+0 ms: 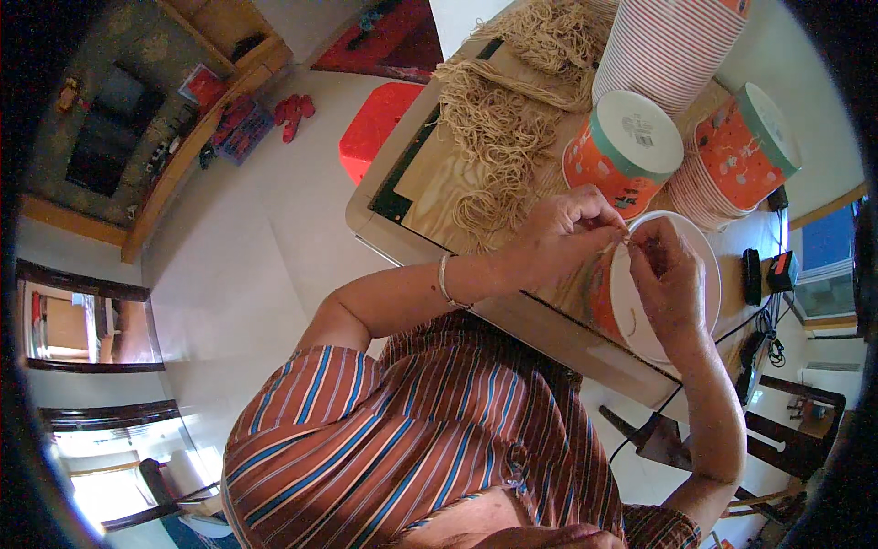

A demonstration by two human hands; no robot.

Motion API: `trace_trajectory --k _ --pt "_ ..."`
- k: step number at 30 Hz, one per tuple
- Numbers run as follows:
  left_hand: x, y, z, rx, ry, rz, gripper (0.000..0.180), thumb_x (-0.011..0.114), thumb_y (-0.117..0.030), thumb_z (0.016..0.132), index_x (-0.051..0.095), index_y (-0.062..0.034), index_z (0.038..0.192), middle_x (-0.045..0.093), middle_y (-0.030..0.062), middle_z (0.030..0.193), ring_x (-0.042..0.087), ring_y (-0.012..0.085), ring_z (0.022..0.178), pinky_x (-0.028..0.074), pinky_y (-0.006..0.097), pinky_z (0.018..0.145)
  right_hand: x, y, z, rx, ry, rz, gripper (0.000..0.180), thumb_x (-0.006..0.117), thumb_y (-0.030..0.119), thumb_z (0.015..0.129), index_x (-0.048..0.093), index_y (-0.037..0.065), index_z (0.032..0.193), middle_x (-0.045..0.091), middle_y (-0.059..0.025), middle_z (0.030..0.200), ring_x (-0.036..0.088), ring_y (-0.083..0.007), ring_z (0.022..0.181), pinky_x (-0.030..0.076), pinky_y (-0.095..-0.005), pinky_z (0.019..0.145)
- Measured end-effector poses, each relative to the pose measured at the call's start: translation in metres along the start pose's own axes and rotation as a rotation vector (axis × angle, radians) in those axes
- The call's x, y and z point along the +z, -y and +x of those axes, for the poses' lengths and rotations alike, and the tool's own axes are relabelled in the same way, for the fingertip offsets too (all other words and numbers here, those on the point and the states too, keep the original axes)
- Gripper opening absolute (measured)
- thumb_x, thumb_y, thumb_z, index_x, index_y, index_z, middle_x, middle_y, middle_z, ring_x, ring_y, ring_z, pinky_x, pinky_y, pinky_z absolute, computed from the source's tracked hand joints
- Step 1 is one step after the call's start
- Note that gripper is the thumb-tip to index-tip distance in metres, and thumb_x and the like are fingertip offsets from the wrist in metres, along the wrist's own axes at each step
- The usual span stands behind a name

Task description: Tying elastic strings to paper cups and organizing stacks of cups for packaging.

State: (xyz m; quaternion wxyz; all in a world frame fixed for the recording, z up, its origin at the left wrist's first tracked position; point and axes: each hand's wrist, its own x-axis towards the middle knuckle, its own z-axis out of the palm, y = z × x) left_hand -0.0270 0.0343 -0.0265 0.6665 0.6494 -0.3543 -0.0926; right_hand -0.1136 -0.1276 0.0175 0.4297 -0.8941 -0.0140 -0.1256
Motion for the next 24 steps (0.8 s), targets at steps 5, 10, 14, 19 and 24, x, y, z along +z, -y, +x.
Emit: trace_trajectory --k 5,10,14,19,24 --pt "-0.006 -0.001 0.007 -0.004 0.095 0.063 0.021 0.068 -0.022 0.085 0.068 -0.0026 0.093 0.065 0.0052 0.087 0.061 0.0125 0.082 0.048 0.028 0.072 -0.001 0.011 0.000 -0.081 0.007 -0.148 0.012 0.060 0.000 0.082 0.053 0.002 0.091 0.055 -0.0128 0.087 0.060 -0.0261 0.067 0.050 -0.0342 0.060" --pt "-0.014 -0.001 0.018 0.030 0.184 0.128 0.024 0.068 -0.024 0.086 0.067 -0.0016 0.093 0.065 0.0073 0.087 0.062 0.0139 0.081 0.048 0.029 0.071 0.000 0.012 0.000 -0.161 -0.037 -0.208 0.015 0.059 -0.004 0.081 0.052 0.002 0.092 0.055 -0.0135 0.087 0.061 -0.0272 0.072 0.049 -0.0335 0.061" --pt "-0.018 -0.008 0.027 0.065 0.271 0.236 0.024 0.067 -0.023 0.085 0.067 -0.0004 0.093 0.065 0.0095 0.084 0.062 0.0153 0.077 0.048 0.030 0.067 0.001 0.007 0.000 -0.152 -0.026 -0.182 0.017 0.059 -0.005 0.082 0.053 0.003 0.095 0.057 -0.0138 0.089 0.061 -0.0292 0.074 0.050 -0.0337 0.062" --pt "-0.024 -0.011 0.041 0.102 0.361 0.275 0.024 0.066 -0.022 0.085 0.066 0.0009 0.093 0.066 0.0094 0.077 0.062 0.0153 0.070 0.049 0.031 0.063 0.004 0.007 0.002 -0.197 -0.094 -0.202 0.022 0.057 -0.005 0.084 0.056 0.003 0.104 0.060 -0.0155 0.094 0.063 -0.0304 0.080 0.051 -0.0360 0.067" --pt "-0.027 -0.016 0.053 -0.100 0.538 0.212 0.021 0.064 -0.018 0.085 0.068 0.0007 0.093 0.067 0.0090 0.074 0.061 0.0124 0.067 0.048 0.031 0.061 0.000 0.012 0.002 -0.279 -0.047 -0.290 0.024 0.057 -0.005 0.084 0.057 0.003 0.106 0.059 -0.0163 0.094 0.062 -0.0328 0.083 0.051 -0.0386 0.069"
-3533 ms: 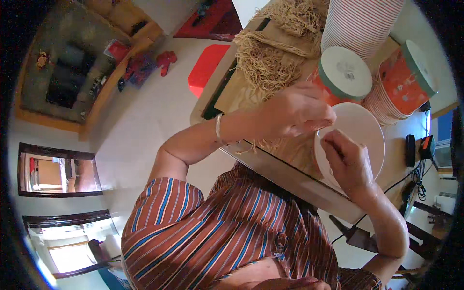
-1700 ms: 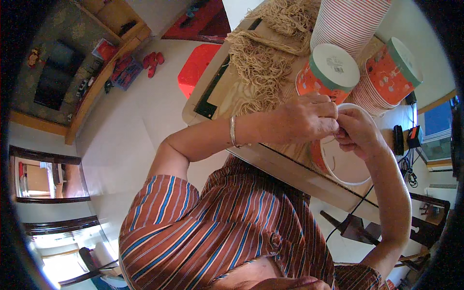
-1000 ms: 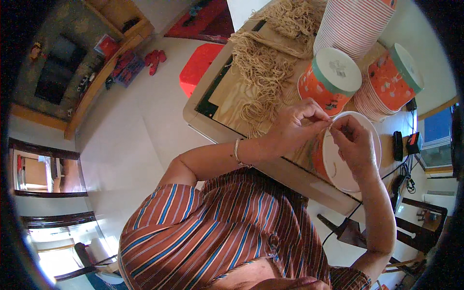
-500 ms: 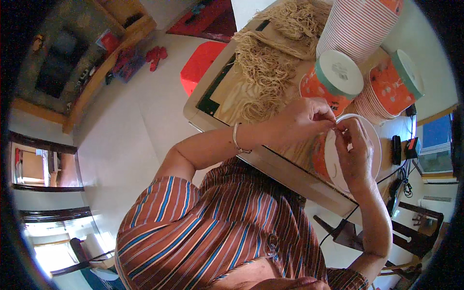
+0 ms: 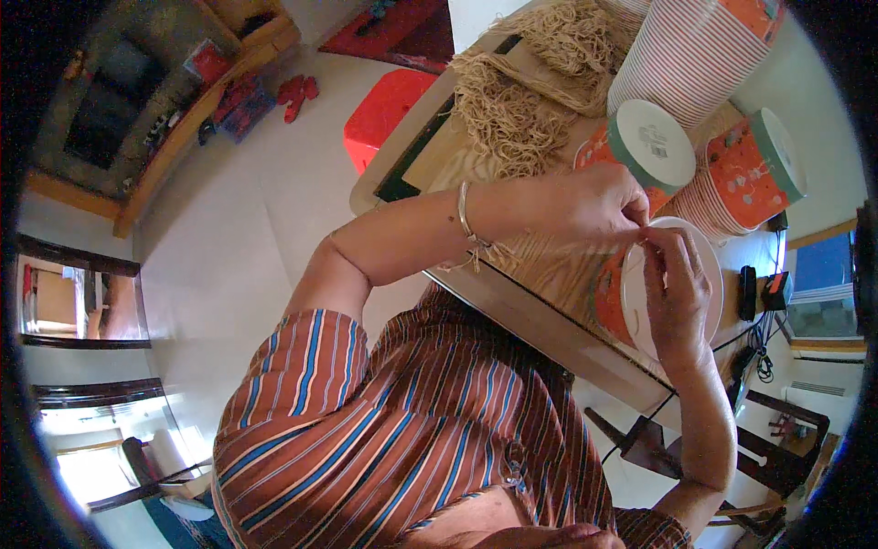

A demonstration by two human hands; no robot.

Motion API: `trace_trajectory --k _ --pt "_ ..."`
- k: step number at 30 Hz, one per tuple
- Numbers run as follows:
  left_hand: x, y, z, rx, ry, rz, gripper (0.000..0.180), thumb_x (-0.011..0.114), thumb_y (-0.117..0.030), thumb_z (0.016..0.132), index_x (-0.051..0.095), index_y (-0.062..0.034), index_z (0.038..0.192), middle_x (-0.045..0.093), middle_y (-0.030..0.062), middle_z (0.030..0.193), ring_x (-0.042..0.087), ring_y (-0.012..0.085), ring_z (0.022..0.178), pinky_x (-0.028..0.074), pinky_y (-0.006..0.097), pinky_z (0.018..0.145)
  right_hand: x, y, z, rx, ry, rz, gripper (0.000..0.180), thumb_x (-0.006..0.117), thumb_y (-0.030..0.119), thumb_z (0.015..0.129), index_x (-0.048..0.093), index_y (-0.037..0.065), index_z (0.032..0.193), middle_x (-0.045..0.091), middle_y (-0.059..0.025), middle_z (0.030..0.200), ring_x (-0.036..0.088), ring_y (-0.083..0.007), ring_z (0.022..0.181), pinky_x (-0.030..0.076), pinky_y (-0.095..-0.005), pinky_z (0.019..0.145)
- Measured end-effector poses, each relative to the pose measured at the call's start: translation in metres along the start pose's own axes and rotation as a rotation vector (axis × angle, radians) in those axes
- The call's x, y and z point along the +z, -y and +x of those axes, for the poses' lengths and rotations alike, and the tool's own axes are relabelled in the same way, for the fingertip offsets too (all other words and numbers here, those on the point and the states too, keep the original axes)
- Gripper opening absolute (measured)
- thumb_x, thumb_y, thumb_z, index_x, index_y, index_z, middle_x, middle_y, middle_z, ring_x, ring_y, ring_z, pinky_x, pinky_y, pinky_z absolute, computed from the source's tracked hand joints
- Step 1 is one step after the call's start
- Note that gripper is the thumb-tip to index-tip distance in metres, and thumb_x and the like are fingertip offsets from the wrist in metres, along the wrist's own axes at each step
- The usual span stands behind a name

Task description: Tying elastic strings to paper cups and organizing stacks of cups for packaging.

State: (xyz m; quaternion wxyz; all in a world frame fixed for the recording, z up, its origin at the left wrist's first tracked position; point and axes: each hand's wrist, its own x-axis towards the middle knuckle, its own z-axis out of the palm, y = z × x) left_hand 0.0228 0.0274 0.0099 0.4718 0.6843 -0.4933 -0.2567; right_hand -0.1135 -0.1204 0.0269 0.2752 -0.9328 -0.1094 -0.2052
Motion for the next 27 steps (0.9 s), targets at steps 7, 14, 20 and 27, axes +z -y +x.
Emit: trace_trajectory --k 7,14,20,27 --pt "-0.009 0.001 0.009 0.062 0.080 0.073 0.021 0.065 -0.017 0.083 0.068 0.0008 0.096 0.068 0.0081 0.074 0.061 0.0116 0.067 0.048 0.030 0.062 -0.001 0.001 -0.001 -0.045 -0.006 -0.060 0.019 0.057 -0.005 0.083 0.057 0.003 0.101 0.058 -0.0154 0.093 0.062 -0.0339 0.084 0.051 -0.0399 0.069" --pt "-0.008 0.009 0.011 0.101 0.091 0.081 0.022 0.066 -0.016 0.082 0.068 -0.0001 0.097 0.069 0.0090 0.078 0.062 0.0122 0.070 0.049 0.030 0.064 -0.001 0.000 -0.001 -0.003 -0.019 -0.091 0.017 0.057 -0.005 0.083 0.057 0.003 0.098 0.058 -0.0145 0.090 0.062 -0.0318 0.080 0.051 -0.0382 0.065" --pt "-0.001 0.008 0.002 0.061 0.016 0.011 0.021 0.067 -0.016 0.083 0.068 -0.0001 0.097 0.070 0.0086 0.080 0.064 0.0121 0.073 0.051 0.028 0.067 0.006 -0.010 -0.001 0.230 -0.035 0.118 0.008 0.061 0.000 0.084 0.059 0.001 0.092 0.062 -0.0109 0.079 0.062 -0.0183 0.066 0.050 -0.0305 0.055" --pt "0.007 0.007 -0.007 0.100 -0.057 0.003 0.019 0.068 -0.015 0.083 0.069 0.0004 0.095 0.069 0.0074 0.084 0.064 0.0128 0.076 0.051 0.028 0.068 0.004 -0.009 0.004 0.534 0.008 0.447 0.009 0.063 0.007 0.088 0.063 -0.001 0.091 0.064 -0.0054 0.072 0.057 -0.0082 0.055 0.046 -0.0241 0.045"
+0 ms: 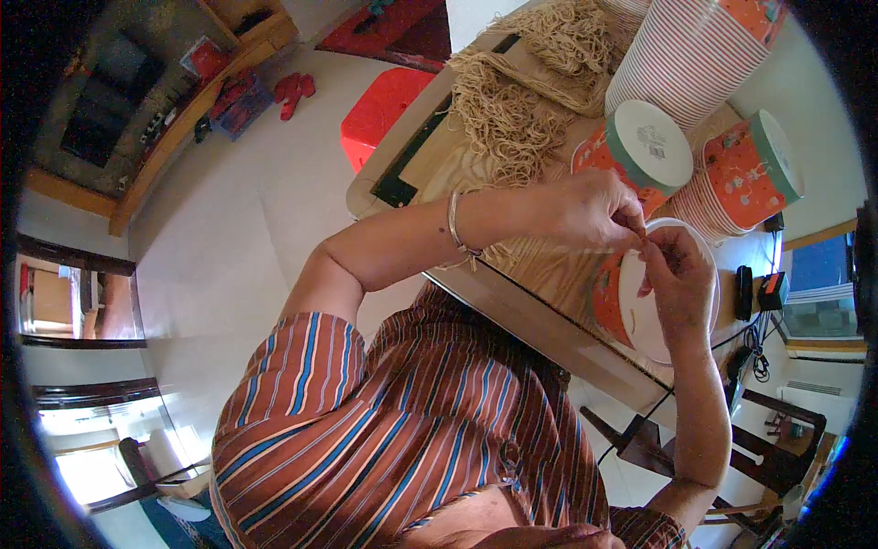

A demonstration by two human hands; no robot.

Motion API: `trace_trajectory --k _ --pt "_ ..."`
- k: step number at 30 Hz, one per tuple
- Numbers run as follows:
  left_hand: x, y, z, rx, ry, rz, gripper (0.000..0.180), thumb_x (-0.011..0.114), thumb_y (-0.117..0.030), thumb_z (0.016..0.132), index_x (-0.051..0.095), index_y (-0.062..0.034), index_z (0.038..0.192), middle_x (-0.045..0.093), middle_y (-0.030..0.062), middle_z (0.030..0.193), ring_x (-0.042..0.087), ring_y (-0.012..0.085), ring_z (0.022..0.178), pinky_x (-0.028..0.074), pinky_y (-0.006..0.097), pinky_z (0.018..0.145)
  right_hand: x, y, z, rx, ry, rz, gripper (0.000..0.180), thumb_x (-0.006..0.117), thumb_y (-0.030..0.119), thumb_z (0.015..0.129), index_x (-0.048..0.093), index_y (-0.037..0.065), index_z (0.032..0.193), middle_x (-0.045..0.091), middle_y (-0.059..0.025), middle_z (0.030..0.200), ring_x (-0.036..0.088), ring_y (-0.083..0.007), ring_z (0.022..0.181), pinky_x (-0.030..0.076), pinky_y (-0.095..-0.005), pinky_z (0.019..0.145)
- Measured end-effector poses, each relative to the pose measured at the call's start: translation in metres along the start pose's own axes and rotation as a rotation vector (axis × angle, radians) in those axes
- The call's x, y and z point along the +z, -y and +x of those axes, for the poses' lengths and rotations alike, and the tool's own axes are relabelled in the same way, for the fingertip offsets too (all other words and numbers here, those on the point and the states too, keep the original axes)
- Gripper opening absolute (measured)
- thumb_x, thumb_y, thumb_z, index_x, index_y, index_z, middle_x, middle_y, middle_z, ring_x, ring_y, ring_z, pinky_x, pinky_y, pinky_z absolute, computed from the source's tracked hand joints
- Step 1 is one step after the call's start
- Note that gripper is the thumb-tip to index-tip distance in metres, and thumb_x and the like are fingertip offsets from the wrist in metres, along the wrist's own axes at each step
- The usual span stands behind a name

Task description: Tying elastic strings to paper cups and organizing stacks of cups for packaging.

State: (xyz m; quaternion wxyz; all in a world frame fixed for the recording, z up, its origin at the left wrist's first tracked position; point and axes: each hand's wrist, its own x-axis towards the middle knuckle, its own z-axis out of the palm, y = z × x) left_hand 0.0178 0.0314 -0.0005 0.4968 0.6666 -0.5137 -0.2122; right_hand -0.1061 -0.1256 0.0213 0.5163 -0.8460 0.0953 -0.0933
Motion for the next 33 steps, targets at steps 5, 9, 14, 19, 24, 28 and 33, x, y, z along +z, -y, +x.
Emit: trace_trajectory --k 5,9,14,19,24,28,33 --pt "0.008 0.005 0.000 0.096 -0.122 0.068 0.018 0.069 -0.015 0.079 0.070 0.0000 0.089 0.068 0.0132 0.073 0.065 0.0187 0.066 0.050 0.032 0.062 -0.002 0.004 0.001 0.076 0.016 0.092 0.009 0.062 0.007 0.088 0.063 -0.001 0.088 0.062 -0.0045 0.072 0.055 -0.0084 0.053 0.044 -0.0237 0.043" --pt "0.013 0.006 -0.001 0.156 -0.194 0.189 0.017 0.067 -0.013 0.079 0.068 0.0010 0.089 0.066 0.0137 0.075 0.064 0.0229 0.067 0.050 0.035 0.063 -0.007 0.009 0.002 0.217 0.089 0.264 0.010 0.063 0.008 0.087 0.062 -0.001 0.085 0.060 -0.0035 0.070 0.051 -0.0077 0.051 0.042 -0.0235 0.042" --pt "0.016 -0.006 -0.007 0.046 -0.209 0.070 0.016 0.066 -0.012 0.080 0.064 0.0011 0.089 0.064 0.0131 0.076 0.063 0.0227 0.069 0.049 0.035 0.064 -0.011 0.008 0.003 0.352 0.150 0.387 0.011 0.061 0.011 0.088 0.062 0.000 0.084 0.058 -0.0027 0.069 0.048 -0.0076 0.050 0.043 -0.0244 0.044" --pt "0.017 0.001 -0.008 0.116 -0.225 0.103 0.015 0.066 -0.011 0.080 0.062 0.0017 0.086 0.064 0.0140 0.078 0.063 0.0225 0.070 0.049 0.035 0.064 -0.013 0.005 0.002 0.418 0.204 0.488 0.012 0.060 0.013 0.088 0.061 0.001 0.085 0.057 -0.0022 0.069 0.048 -0.0077 0.050 0.044 -0.0251 0.046" --pt "0.016 -0.002 -0.010 0.096 -0.207 0.043 0.016 0.067 -0.011 0.079 0.063 0.0020 0.089 0.064 0.0139 0.080 0.064 0.0209 0.072 0.050 0.033 0.066 -0.016 0.002 0.003 0.432 0.226 0.533 0.013 0.060 0.013 0.089 0.061 0.000 0.087 0.057 -0.0019 0.071 0.049 -0.0078 0.051 0.045 -0.0250 0.047" --pt "0.015 0.006 -0.006 0.005 -0.163 -0.048 0.017 0.066 -0.011 0.080 0.064 0.0020 0.090 0.065 0.0105 0.079 0.062 0.0146 0.072 0.050 0.030 0.065 -0.016 0.001 0.005 0.437 0.230 0.543 0.011 0.060 0.012 0.089 0.060 0.001 0.091 0.058 -0.0021 0.073 0.050 -0.0085 0.053 0.046 -0.0251 0.049" --pt "0.011 0.014 -0.004 -0.075 -0.020 -0.289 0.014 0.065 -0.012 0.083 0.066 0.0002 0.091 0.064 0.0005 0.078 0.057 0.0051 0.072 0.047 0.023 0.063 -0.014 -0.002 0.004 0.357 0.207 0.595 0.007 0.060 0.008 0.089 0.058 0.003 0.093 0.059 -0.0025 0.076 0.052 -0.0085 0.056 0.048 -0.0252 0.052"
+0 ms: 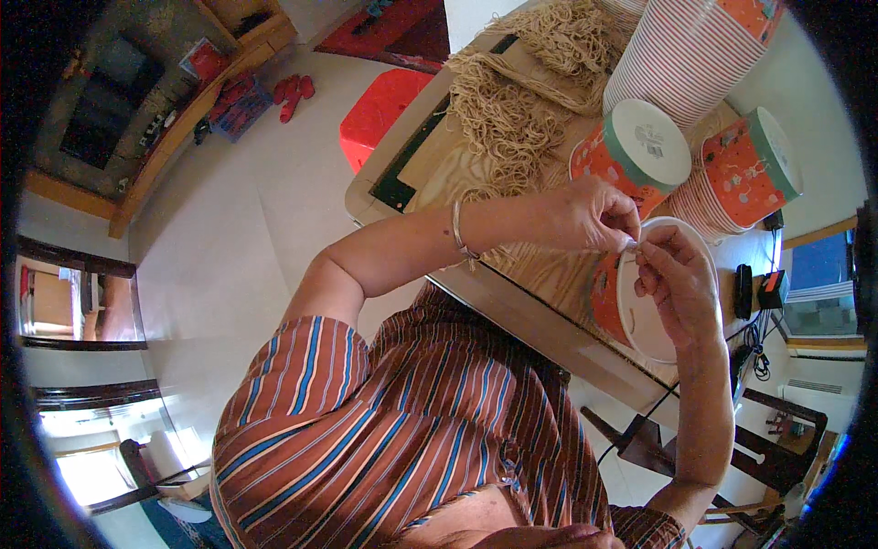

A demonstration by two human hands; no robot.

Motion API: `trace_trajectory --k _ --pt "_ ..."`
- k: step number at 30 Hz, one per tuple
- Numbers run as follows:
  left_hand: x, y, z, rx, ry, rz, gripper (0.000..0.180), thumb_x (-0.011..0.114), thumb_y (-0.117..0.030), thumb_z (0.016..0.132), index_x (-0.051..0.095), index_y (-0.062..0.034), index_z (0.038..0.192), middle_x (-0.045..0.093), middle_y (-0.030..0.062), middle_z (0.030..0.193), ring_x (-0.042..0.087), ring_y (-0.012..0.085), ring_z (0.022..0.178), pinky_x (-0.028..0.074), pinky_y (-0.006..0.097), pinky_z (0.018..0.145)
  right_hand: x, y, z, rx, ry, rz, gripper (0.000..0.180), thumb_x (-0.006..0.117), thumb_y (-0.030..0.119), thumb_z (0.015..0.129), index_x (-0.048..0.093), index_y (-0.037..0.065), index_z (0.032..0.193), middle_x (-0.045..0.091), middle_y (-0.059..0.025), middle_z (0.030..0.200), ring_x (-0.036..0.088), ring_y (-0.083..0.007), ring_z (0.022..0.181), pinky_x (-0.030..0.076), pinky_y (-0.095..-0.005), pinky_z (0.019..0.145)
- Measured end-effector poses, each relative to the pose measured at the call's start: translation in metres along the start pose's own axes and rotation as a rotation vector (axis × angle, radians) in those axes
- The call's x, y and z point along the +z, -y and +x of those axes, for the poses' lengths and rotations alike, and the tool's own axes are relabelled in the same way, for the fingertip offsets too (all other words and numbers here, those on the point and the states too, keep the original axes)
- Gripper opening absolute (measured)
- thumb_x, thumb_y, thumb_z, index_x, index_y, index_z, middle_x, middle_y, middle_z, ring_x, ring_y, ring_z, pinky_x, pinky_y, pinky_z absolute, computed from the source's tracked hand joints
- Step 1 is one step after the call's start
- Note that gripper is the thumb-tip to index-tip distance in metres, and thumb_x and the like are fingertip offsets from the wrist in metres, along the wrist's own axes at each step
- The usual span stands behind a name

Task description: Tying elastic strings to paper cups and organizing stacks of cups for packaging.

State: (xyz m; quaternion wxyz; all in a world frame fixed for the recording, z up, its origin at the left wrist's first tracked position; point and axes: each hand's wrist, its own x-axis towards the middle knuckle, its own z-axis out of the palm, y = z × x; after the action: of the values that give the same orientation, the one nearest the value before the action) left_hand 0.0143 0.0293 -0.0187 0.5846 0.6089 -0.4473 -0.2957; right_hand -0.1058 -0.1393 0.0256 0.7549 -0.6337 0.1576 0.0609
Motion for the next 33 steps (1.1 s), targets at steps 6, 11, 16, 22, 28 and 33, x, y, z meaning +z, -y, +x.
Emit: trace_trajectory --k 6,11,16,22,28,33 --pt "0.005 0.019 -0.001 -0.073 0.074 -0.425 0.015 0.061 -0.012 0.086 0.064 -0.0022 0.098 0.063 -0.0013 0.085 0.059 0.0069 0.078 0.048 0.023 0.070 0.004 -0.004 0.000 -0.041 -0.022 -0.054 0.007 0.059 0.006 0.089 0.055 0.004 0.095 0.060 -0.0037 0.081 0.056 -0.0101 0.062 0.050 -0.0252 0.058" --pt "0.012 0.029 -0.003 -0.121 0.052 -0.672 0.017 0.060 -0.013 0.088 0.063 -0.0019 0.100 0.064 0.0013 0.089 0.060 0.0097 0.080 0.051 0.025 0.075 0.006 -0.008 0.000 -0.121 -0.033 -0.203 0.009 0.060 0.006 0.089 0.055 0.002 0.095 0.060 -0.0051 0.082 0.058 -0.0118 0.066 0.051 -0.0259 0.063" --pt "0.014 0.025 -0.003 -0.152 0.018 -0.786 0.017 0.061 -0.014 0.088 0.063 -0.0020 0.100 0.064 0.0029 0.090 0.061 0.0107 0.081 0.051 0.026 0.076 0.006 -0.007 -0.003 -0.295 -0.075 -0.452 0.011 0.063 0.006 0.088 0.054 0.002 0.094 0.061 -0.0059 0.082 0.061 -0.0132 0.071 0.052 -0.0263 0.062" --pt "0.016 0.023 0.000 -0.140 -0.028 -0.696 0.015 0.063 -0.014 0.087 0.065 -0.0023 0.097 0.064 0.0022 0.086 0.061 0.0102 0.078 0.050 0.025 0.074 0.009 -0.013 -0.004 -0.478 -0.151 -0.698 0.014 0.064 0.011 0.089 0.053 0.003 0.091 0.061 -0.0071 0.077 0.061 -0.0144 0.067 0.051 -0.0285 0.061" --pt "0.014 0.015 0.000 -0.097 -0.035 -0.499 0.016 0.068 -0.016 0.085 0.066 -0.0025 0.094 0.063 0.0006 0.082 0.059 0.0082 0.077 0.048 0.023 0.069 0.017 -0.004 -0.006 -0.457 -0.177 -0.955 0.013 0.061 0.011 0.090 0.051 0.002 0.091 0.059 -0.0132 0.075 0.062 -0.0196 0.067 0.049 -0.0348 0.060" --pt "0.015 0.011 0.001 -0.128 -0.080 -0.401 0.021 0.072 -0.022 0.083 0.067 -0.0027 0.090 0.064 0.0000 0.079 0.059 0.0077 0.073 0.048 0.023 0.064 0.015 -0.005 -0.005 -0.561 -0.152 -1.004 0.007 0.056 0.006 0.090 0.051 0.002 0.091 0.058 -0.0168 0.077 0.061 -0.0289 0.068 0.047 -0.0383 0.059"
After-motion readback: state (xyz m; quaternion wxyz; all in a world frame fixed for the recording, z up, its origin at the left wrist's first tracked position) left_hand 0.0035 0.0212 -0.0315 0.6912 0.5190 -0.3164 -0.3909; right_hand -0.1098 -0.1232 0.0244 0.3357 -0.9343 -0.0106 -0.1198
